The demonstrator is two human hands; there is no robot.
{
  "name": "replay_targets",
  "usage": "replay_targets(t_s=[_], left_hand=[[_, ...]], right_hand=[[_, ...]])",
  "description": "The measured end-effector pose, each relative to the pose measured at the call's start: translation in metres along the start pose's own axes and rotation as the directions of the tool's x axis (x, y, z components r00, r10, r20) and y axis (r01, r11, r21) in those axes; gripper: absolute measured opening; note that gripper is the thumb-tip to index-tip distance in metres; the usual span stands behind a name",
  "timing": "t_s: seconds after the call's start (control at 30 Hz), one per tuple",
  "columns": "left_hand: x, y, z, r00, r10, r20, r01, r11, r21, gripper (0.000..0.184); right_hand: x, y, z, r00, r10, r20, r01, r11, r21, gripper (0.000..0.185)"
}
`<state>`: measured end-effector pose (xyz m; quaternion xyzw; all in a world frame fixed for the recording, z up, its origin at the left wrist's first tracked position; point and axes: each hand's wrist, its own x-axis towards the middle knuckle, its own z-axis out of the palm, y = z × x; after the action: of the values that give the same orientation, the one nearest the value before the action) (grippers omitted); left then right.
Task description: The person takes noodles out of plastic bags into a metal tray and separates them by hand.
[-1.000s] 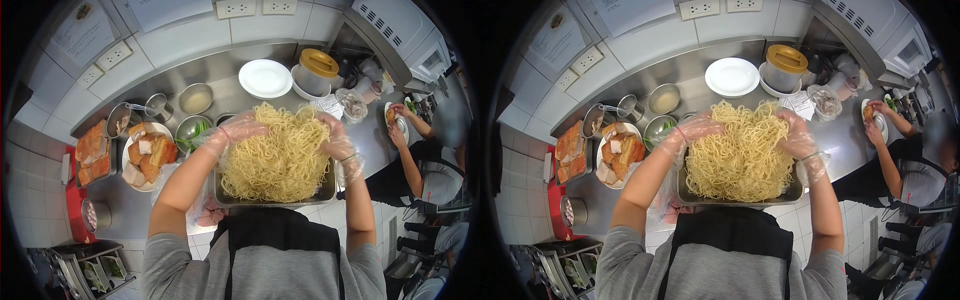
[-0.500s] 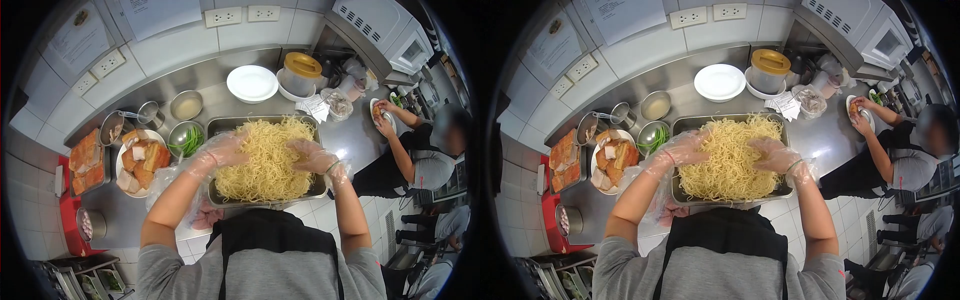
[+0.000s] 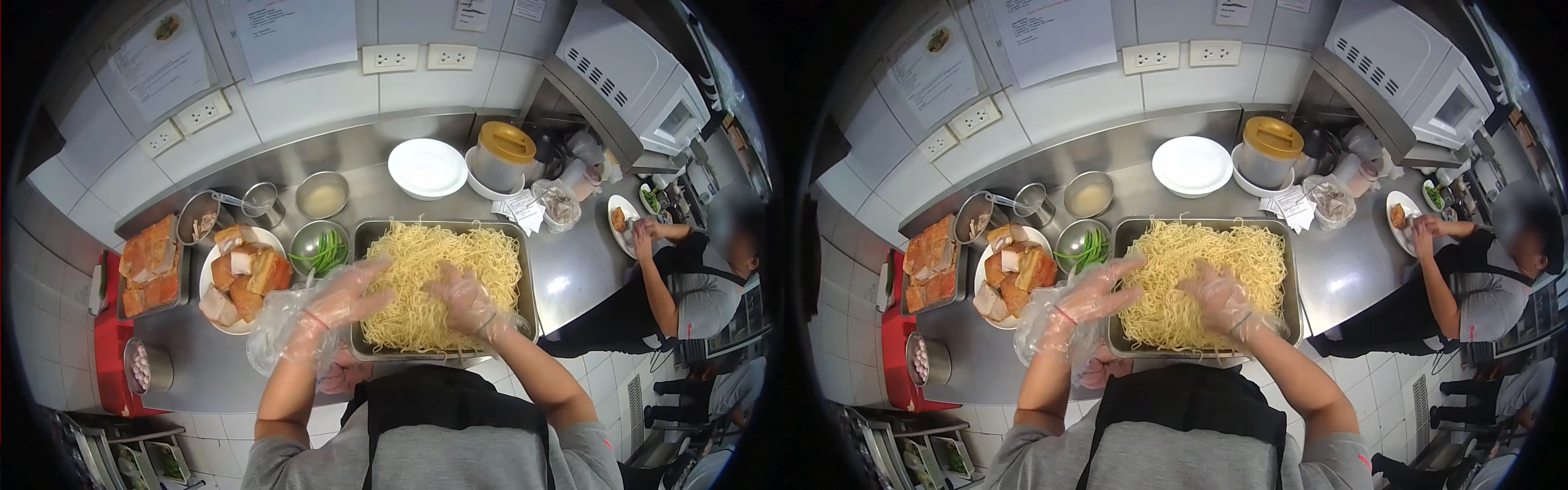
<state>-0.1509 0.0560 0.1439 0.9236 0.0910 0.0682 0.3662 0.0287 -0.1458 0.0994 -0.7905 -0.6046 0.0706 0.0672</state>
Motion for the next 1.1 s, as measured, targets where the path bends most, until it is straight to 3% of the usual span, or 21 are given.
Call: replay_targets(t_s=[0.1, 0.13, 0.23, 0.33, 0.43, 0.5, 0.57, 0.67, 0.77, 0.87, 0.93, 1.07, 1.1], left_hand=[[-0.020, 0.002, 0.008, 0.998, 0.002, -0.070, -0.005, 0.999, -0.039, 0.056], [-0.030, 0.011, 0.003, 0.993, -0.111, -0.045, 0.103, 0.982, -0.157, 0.055], [-0.047, -0.001, 0.006, 0.978, -0.194, -0.071, 0.158, 0.923, -0.352, 0.052], [-0.045, -0.006, -0.001, 0.980, -0.169, -0.104, 0.115, 0.911, -0.396, 0.049], [-0.023, -0.003, -0.011, 0.982, -0.082, -0.168, 0.028, 0.954, -0.300, 0.047], [0.004, -0.011, -0.007, 0.976, -0.064, -0.208, 0.008, 0.966, -0.260, 0.044], [0.034, -0.016, -0.004, 0.971, -0.034, -0.235, -0.008, 0.984, -0.176, 0.043], [0.084, -0.051, 0.018, 0.986, -0.020, -0.166, 0.038, 0.994, 0.104, 0.048], [0.118, -0.045, 0.029, 0.957, -0.228, 0.177, 0.188, 0.958, 0.219, 0.060], [0.128, -0.042, 0.046, 0.937, -0.263, 0.229, 0.203, 0.945, 0.256, 0.070], [0.134, -0.039, 0.045, 0.916, -0.322, 0.238, 0.270, 0.936, 0.226, 0.081], [0.135, -0.034, 0.038, 0.900, -0.255, 0.353, 0.295, 0.953, -0.065, 0.068], [0.137, -0.032, 0.033, 0.913, -0.259, 0.316, 0.277, 0.961, -0.013, 0.065]], right_hand=[[0.013, 0.032, -0.014, 0.989, 0.113, -0.093, -0.066, 0.910, 0.408, 0.059], [0.017, 0.047, -0.013, 0.951, 0.033, -0.306, 0.116, 0.882, 0.456, 0.061], [0.020, 0.050, -0.063, 0.893, 0.247, -0.377, 0.057, 0.768, 0.638, 0.062], [0.012, 0.034, -0.119, 0.804, 0.154, -0.575, 0.171, 0.865, 0.472, 0.062], [0.012, 0.021, -0.120, 0.894, 0.079, -0.442, 0.106, 0.920, 0.378, 0.064], [0.015, 0.036, -0.078, 0.982, 0.093, -0.166, -0.053, 0.972, 0.230, 0.063], [0.012, 0.026, -0.056, 0.963, 0.214, 0.161, -0.203, 0.975, -0.086, 0.068], [-0.010, -0.002, -0.048, 0.997, 0.057, -0.052, -0.065, 0.985, -0.160, 0.065], [-0.025, -0.018, -0.037, 0.994, -0.078, 0.079, 0.082, 0.996, -0.041, 0.062], [-0.029, -0.035, -0.003, 0.979, 0.199, 0.040, -0.191, 0.970, -0.148, 0.073], [-0.022, -0.030, 0.003, 0.975, 0.220, -0.004, -0.220, 0.973, -0.074, 0.066], [-0.016, -0.003, 0.009, 0.957, 0.190, -0.220, -0.143, 0.967, 0.212, 0.054], [-0.015, 0.004, 0.010, 0.940, 0.183, -0.286, -0.100, 0.954, 0.281, 0.052]])
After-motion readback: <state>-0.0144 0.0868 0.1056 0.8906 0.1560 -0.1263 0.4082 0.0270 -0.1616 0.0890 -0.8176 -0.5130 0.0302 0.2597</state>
